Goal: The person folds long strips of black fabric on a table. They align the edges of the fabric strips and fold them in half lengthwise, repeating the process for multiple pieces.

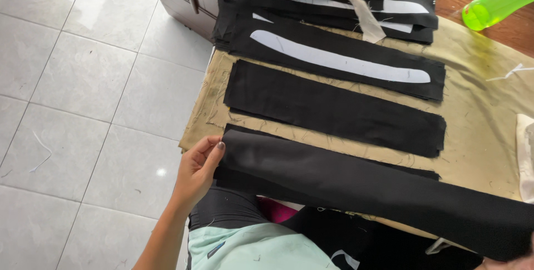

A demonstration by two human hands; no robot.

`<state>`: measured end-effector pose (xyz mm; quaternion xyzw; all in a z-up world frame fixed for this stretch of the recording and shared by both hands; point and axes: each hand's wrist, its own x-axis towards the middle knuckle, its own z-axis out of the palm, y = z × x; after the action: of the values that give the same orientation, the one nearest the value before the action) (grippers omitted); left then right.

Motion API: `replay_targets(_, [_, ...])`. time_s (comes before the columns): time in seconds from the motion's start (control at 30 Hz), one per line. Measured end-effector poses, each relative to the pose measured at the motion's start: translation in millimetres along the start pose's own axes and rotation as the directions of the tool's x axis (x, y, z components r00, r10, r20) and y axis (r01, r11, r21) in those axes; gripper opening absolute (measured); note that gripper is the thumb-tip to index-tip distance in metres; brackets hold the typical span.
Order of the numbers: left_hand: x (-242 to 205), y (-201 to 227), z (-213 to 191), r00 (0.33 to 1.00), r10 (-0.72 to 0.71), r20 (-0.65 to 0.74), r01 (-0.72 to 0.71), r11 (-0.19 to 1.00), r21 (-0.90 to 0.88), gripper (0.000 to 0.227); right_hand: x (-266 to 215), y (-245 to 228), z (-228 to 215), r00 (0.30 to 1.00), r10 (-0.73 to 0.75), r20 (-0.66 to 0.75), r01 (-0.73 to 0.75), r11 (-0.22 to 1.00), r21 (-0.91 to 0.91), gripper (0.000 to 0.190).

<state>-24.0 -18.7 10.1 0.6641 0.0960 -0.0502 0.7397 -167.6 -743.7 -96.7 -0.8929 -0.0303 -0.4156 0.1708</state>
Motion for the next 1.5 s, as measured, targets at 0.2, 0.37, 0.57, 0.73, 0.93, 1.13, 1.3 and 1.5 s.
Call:
replay_targets(0.2, [6, 8, 5, 0.997, 0.077, -0.006, -0.07, 0.938, 0.339, 0.042, 176, -234, 35, 0.545, 0.662, 0.515, -0.816, 0.275, 0.509, 0.041])
replay_targets(0.37, [37, 14, -15, 0.969, 0.246, 0.027, -0.228, 0.844, 0.486, 0.013, 132, -149, 55, 0.457, 0.693, 0.557, -0.871, 0.222, 0.439, 0.034])
replay_targets(0.57, [134, 48, -4, 0.828, 0.526, 0.192, -0.48, 0.492, 0.726, 0.022, 223, -156, 134, 0.652, 0.576, 0.494, -0.733, 0.646, 0.214, 0.024])
replay_targets(0.73, [233, 17, 15, 0.634, 0.735, 0.24, -0.593, 0.264, 0.76, 0.013, 249, -94, 234, 0.844, 0.302, 0.443, -0.436, 0.867, 0.242, 0.027])
replay_targets(0.93, [237, 6, 37, 0.708, 0.672, 0.216, -0.417, 0.151, 0.896, 0.009, 237, -77, 283, 0.925, 0.166, 0.341, -0.192, 0.981, 0.043, 0.039])
replay_targets(1.13, [244, -9, 32, 0.65, 0.738, 0.181, -0.458, 0.191, 0.868, 0.023, 231, -71, 280, 0.95, 0.021, 0.311, -0.032, 0.999, 0.028, 0.039])
replay_targets(1.3, [240, -6, 40, 0.572, 0.79, 0.222, -0.504, 0.125, 0.855, 0.026, 222, -63, 281, 0.972, 0.002, 0.236, 0.009, 0.999, -0.043, 0.036])
replay_targets(1.5, [239, -17, 39, 0.599, 0.768, 0.226, -0.471, 0.109, 0.876, 0.025, 219, -62, 283, 0.973, 0.064, 0.222, -0.054, 0.997, -0.053, 0.032])
